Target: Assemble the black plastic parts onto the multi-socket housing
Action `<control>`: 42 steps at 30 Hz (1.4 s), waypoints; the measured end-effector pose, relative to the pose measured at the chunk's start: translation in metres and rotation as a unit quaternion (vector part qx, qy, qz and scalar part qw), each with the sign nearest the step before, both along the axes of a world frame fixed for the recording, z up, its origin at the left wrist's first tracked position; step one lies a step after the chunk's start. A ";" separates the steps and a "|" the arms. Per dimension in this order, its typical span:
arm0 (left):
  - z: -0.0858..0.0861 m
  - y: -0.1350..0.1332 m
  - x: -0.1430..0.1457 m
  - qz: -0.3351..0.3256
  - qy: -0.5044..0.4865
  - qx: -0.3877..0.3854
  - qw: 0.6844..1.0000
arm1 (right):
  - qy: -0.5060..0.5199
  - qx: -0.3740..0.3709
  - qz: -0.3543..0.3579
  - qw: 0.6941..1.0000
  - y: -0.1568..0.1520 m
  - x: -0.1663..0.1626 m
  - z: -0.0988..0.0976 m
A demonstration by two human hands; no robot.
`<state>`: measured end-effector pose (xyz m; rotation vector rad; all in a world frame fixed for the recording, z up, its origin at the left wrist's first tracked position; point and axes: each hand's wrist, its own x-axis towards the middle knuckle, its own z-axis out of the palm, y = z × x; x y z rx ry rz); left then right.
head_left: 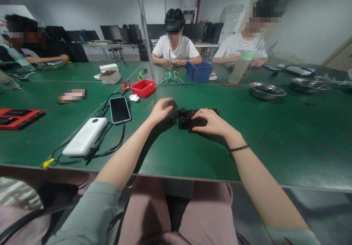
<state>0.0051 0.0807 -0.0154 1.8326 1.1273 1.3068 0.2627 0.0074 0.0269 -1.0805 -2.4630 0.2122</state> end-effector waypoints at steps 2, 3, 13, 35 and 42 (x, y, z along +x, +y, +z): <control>0.000 -0.001 0.001 -0.006 -0.011 -0.011 1.000 | 0.003 -0.005 0.003 1.000 0.000 -0.001 0.000; 0.000 -0.002 0.002 -0.007 -0.014 -0.019 1.000 | 0.007 -0.007 0.006 1.000 0.000 -0.001 0.000; 0.007 -0.014 0.006 -0.015 0.033 -0.046 0.998 | 0.125 -0.042 -0.033 0.991 -0.005 -0.004 0.003; 0.007 -0.016 0.007 0.002 0.130 0.031 0.991 | 0.118 0.037 -0.031 0.992 -0.003 -0.004 0.001; 0.006 -0.023 0.012 0.012 0.103 0.029 0.994 | 0.135 0.030 -0.031 0.990 -0.003 -0.005 0.003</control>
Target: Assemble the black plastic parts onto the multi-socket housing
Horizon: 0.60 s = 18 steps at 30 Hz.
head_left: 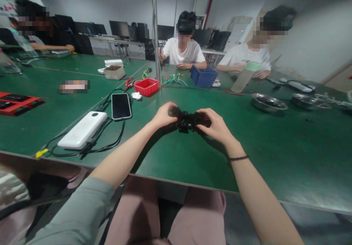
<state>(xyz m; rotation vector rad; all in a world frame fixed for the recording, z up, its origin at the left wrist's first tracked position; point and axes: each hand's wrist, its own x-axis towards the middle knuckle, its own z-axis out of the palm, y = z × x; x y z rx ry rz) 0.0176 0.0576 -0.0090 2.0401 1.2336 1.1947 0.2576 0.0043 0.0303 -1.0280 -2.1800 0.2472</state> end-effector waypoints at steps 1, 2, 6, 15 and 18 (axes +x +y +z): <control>0.000 -0.001 0.001 0.003 -0.004 0.001 1.000 | 0.009 -0.005 -0.004 1.000 0.000 0.000 -0.001; -0.001 -0.002 0.002 0.005 -0.007 0.002 1.000 | 0.021 -0.010 -0.009 1.000 0.001 0.000 -0.001; -0.003 -0.005 0.002 0.013 0.015 0.011 1.000 | 0.081 -0.042 -0.023 0.996 0.001 0.000 -0.003; -0.004 -0.003 0.000 0.009 0.100 0.045 0.994 | 0.127 -0.054 -0.008 0.990 0.000 -0.002 -0.004; -0.004 -0.003 0.001 0.016 0.120 0.046 0.991 | 0.123 -0.049 -0.012 0.991 0.001 -0.002 -0.007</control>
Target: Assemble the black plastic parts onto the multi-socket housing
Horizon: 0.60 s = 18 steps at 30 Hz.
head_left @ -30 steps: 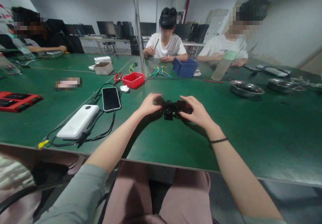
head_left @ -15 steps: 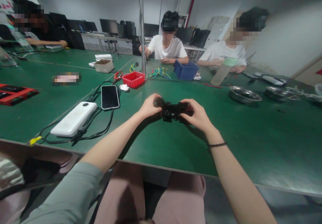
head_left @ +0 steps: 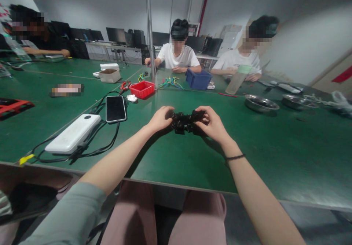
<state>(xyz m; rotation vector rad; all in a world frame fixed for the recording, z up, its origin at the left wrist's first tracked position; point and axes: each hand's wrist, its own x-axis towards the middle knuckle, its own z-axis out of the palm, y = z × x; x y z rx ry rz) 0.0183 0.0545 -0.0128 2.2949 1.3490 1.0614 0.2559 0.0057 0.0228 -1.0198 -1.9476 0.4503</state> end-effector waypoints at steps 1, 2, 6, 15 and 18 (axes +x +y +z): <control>0.000 0.000 0.000 0.002 0.007 0.002 1.000 | -0.001 0.001 0.000 1.000 0.001 0.000 -0.001; 0.000 0.000 0.000 0.005 0.013 0.004 1.000 | -0.001 0.003 0.000 1.000 0.001 0.000 -0.002; 0.001 0.001 -0.002 0.018 0.035 0.005 0.999 | -0.021 0.016 0.006 1.000 0.002 0.000 -0.003; 0.007 -0.001 0.003 0.044 0.049 -0.022 0.998 | -0.082 0.032 0.033 0.996 -0.004 -0.003 0.002; 0.009 -0.003 0.005 0.058 0.020 -0.049 0.997 | -0.096 0.052 0.028 0.994 -0.003 -0.003 0.001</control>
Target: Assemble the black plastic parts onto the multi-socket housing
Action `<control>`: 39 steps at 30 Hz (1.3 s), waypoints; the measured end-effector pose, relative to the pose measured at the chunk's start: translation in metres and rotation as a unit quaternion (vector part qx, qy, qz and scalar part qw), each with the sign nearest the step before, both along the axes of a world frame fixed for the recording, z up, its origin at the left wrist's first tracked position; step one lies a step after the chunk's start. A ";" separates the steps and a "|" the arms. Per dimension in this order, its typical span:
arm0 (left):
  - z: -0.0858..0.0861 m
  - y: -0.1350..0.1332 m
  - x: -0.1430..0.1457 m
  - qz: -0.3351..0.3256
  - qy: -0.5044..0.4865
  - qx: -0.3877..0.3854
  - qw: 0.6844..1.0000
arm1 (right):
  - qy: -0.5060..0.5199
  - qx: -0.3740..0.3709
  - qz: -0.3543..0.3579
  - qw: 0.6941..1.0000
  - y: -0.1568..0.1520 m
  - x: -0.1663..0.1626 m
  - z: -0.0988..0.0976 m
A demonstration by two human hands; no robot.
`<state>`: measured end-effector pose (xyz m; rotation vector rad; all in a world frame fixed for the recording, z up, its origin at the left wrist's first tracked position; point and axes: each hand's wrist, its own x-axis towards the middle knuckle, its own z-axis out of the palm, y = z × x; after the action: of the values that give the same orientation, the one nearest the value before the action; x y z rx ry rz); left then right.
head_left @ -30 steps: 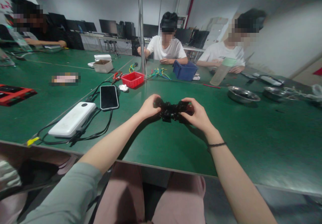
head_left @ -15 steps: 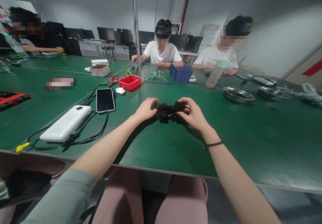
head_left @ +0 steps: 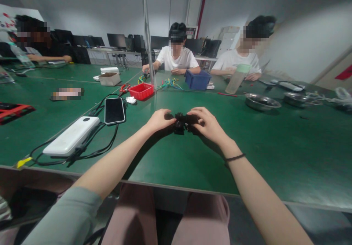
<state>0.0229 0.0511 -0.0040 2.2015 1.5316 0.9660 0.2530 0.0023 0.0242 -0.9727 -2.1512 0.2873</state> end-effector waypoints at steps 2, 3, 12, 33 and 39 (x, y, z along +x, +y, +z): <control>0.000 0.000 0.000 0.013 -0.011 -0.021 1.000 | -0.009 0.017 -0.002 1.000 0.000 0.000 0.000; 0.000 0.001 0.000 0.019 -0.015 -0.029 0.999 | -0.014 0.024 -0.004 1.000 0.001 0.000 0.000; 0.000 0.006 -0.001 0.029 -0.038 -0.059 0.997 | -0.086 0.040 -0.006 0.996 0.002 0.001 -0.001; 0.019 -0.011 0.003 0.018 -0.023 -0.012 1.000 | -0.056 0.084 0.019 0.995 0.002 0.000 0.001; 0.017 -0.012 0.006 -0.056 0.019 0.118 0.991 | -0.047 0.073 0.022 0.996 0.003 0.000 0.000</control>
<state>0.0289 0.0388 0.0134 2.4509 1.3536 1.1265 0.2529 0.0051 0.0243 -0.8709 -2.2468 0.1048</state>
